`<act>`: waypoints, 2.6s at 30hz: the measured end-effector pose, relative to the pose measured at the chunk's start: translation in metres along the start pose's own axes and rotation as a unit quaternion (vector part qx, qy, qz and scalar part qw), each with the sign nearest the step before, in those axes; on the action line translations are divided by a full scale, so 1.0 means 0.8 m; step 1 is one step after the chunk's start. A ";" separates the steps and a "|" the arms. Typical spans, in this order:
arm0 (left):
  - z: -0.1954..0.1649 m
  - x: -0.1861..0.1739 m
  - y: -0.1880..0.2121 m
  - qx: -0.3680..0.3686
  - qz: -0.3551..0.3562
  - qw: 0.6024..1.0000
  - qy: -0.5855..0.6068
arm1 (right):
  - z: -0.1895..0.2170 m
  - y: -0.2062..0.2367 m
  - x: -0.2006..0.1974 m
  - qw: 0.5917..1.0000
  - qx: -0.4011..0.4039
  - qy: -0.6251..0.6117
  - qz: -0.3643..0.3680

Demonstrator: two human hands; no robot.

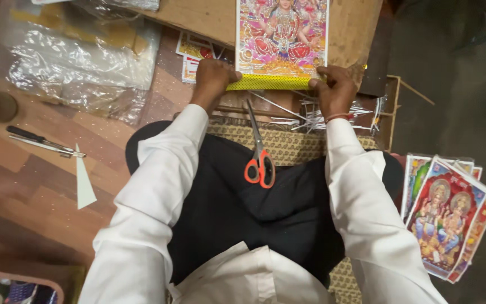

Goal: The person sits cross-legged and uses scissors to trim excess yellow decorative border from the edges of printed deity cards. They repeatedly measure, cut, and stack the finished cards on the table.

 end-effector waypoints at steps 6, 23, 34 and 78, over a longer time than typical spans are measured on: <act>-0.001 -0.005 -0.001 0.016 0.003 0.998 -0.060 | 0.011 -0.019 -0.010 0.990 -0.102 0.068 0.073; -0.081 0.018 0.057 0.238 -0.002 0.873 -0.426 | 0.056 -0.001 -0.031 0.987 0.008 0.069 0.144; -0.059 0.002 0.030 0.111 0.033 0.935 -0.335 | 0.139 0.251 0.045 0.944 0.141 0.008 0.299; -0.035 -0.005 0.006 0.077 0.054 0.958 -0.271 | 0.199 0.224 0.116 0.734 0.344 -0.526 0.258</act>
Point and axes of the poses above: each hand's wrist, its own y-axis away from the middle knuckle, its own x-axis out of the palm, z = x × y, the point moved 6 cm from there along -y, towards the middle knuckle
